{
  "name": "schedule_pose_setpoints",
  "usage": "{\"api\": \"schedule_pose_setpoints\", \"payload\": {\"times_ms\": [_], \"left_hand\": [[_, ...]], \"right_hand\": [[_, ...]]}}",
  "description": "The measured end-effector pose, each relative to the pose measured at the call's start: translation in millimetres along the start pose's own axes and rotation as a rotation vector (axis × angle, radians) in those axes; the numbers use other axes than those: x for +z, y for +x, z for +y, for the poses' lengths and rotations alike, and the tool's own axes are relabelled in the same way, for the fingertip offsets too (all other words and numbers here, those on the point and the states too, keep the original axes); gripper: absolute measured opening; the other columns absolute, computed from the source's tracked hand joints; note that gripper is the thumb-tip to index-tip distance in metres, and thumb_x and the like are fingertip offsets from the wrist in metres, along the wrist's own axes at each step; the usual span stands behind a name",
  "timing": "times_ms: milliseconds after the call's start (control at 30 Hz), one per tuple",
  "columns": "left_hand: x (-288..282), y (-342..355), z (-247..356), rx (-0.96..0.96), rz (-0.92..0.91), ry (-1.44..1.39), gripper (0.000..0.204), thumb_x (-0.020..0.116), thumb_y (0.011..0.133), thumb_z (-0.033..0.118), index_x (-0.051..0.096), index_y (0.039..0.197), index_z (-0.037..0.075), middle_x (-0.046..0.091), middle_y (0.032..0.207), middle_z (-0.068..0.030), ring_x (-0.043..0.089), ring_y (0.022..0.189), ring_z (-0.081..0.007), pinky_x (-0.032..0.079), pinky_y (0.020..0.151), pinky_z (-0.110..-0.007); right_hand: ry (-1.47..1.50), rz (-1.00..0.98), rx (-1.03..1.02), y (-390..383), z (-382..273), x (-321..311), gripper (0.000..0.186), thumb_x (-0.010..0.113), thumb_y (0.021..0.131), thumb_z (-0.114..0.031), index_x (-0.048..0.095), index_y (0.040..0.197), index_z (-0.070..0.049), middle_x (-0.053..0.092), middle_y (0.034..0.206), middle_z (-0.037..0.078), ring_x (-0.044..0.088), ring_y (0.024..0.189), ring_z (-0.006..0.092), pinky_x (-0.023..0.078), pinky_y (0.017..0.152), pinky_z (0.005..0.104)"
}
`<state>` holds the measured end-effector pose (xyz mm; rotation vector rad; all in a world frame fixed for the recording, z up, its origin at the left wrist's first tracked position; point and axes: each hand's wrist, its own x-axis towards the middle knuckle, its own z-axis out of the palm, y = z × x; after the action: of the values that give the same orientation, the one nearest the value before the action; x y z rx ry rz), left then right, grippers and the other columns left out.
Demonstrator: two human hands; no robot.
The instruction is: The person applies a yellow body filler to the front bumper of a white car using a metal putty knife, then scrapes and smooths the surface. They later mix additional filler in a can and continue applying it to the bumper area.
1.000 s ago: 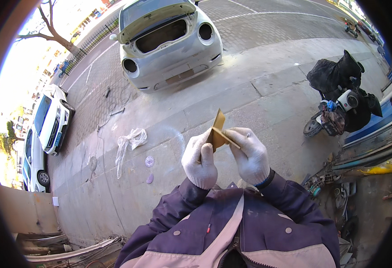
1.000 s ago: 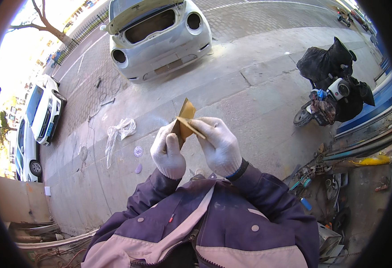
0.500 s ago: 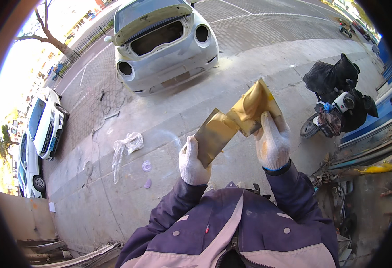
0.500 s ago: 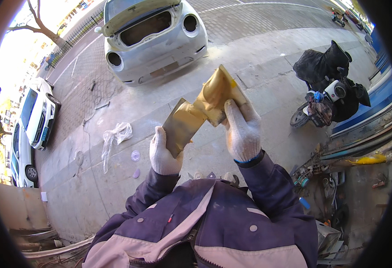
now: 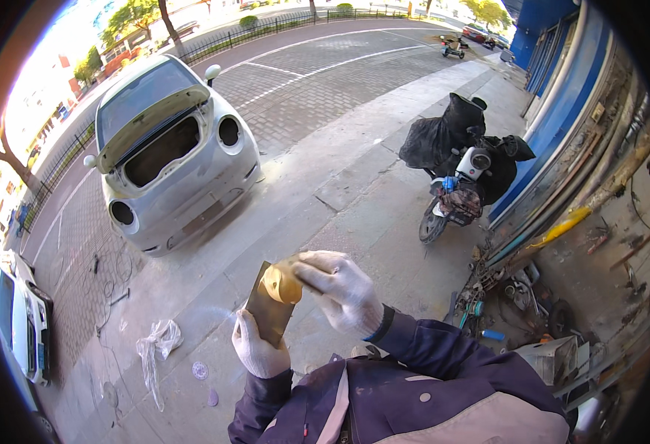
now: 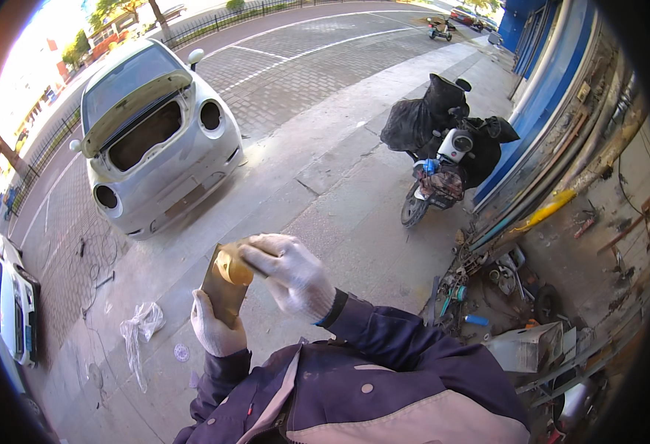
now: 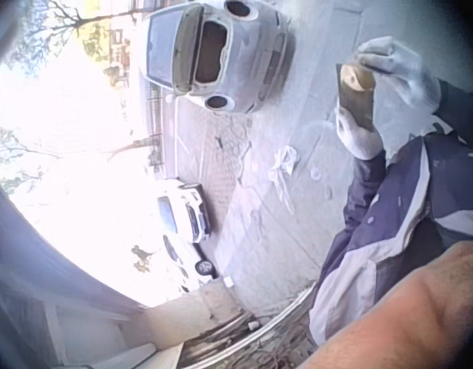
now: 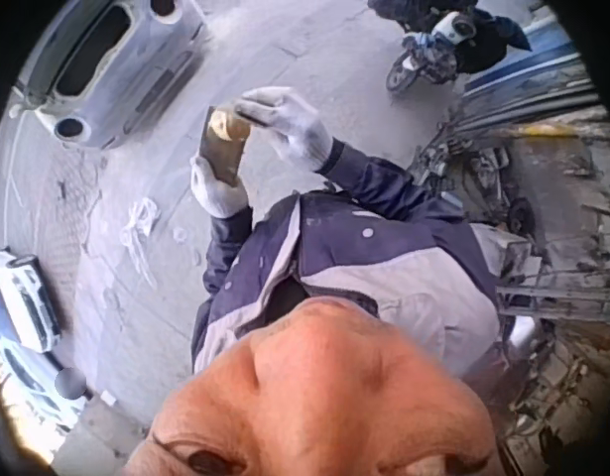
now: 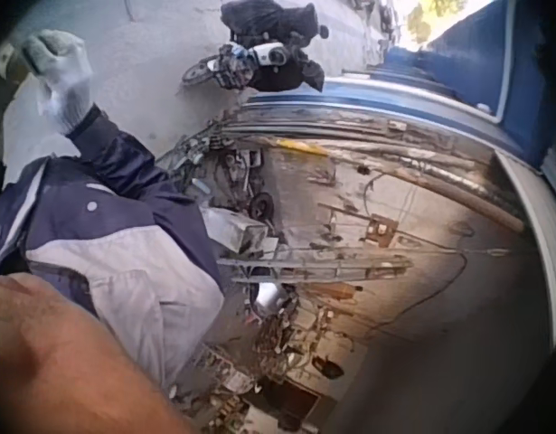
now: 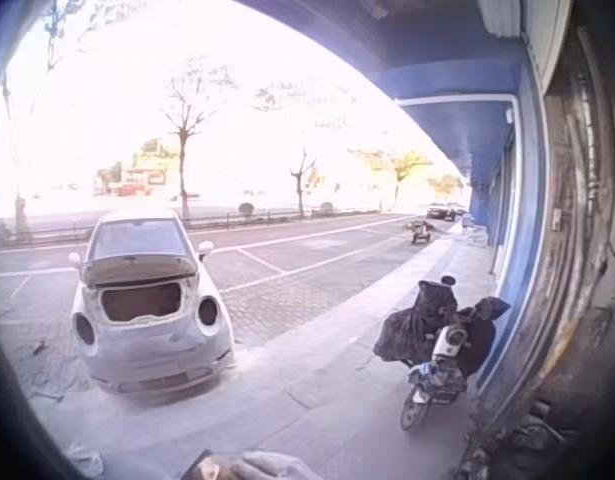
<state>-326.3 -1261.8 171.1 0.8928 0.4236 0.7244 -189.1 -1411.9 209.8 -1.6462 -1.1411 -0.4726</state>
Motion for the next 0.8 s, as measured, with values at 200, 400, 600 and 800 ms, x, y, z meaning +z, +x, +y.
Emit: {"api": "schedule_pose_setpoints", "payload": {"times_ms": [200,400,600,800], "left_hand": [[4,18,-3,0.116,-0.053,-0.015,0.05,0.048,0.121,0.038,0.068,0.129,-0.007,0.077,0.119,-0.0145,0.075,0.105,-0.0207,0.059,0.091,-0.034],[8,25,-3,0.381,-0.036,0.298,0.055,0.045,0.121,0.037,0.067,0.137,-0.012,0.075,0.122,-0.0157,0.072,0.108,-0.0244,0.056,0.097,-0.036],[21,7,-7,0.698,-0.247,0.817,0.051,0.048,0.12,0.033,0.07,0.136,-0.01,0.073,0.111,-0.0181,0.072,0.1,-0.0249,0.057,0.087,-0.036],[23,20,-6,0.617,-0.19,0.636,0.058,0.044,0.122,0.039,0.067,0.139,-0.012,0.074,0.121,-0.0175,0.073,0.107,-0.0228,0.057,0.093,-0.035]], "right_hand": [[-0.108,-0.42,-0.078,-13,-20,17,0.042,0.079,0.088,-0.011,0.078,0.13,-0.011,0.07,0.125,0.013,0.067,0.123,0.033,0.053,0.113,0.0466],[0.291,-0.125,0.228,-16,-7,-1,0.037,0.072,0.1,0.005,0.075,0.135,-0.006,0.074,0.124,0.017,0.074,0.109,0.0309,0.062,0.095,0.0394],[0.274,-0.088,0.2,-15,-4,4,0.041,0.073,0.101,0.005,0.072,0.14,-0.005,0.073,0.126,0.015,0.073,0.112,0.0297,0.061,0.097,0.0363],[0.247,-0.276,0.141,-38,-6,10,0.046,0.073,0.094,0.009,0.075,0.138,-0.007,0.074,0.127,0.015,0.072,0.114,0.0327,0.061,0.098,0.0415]]}}
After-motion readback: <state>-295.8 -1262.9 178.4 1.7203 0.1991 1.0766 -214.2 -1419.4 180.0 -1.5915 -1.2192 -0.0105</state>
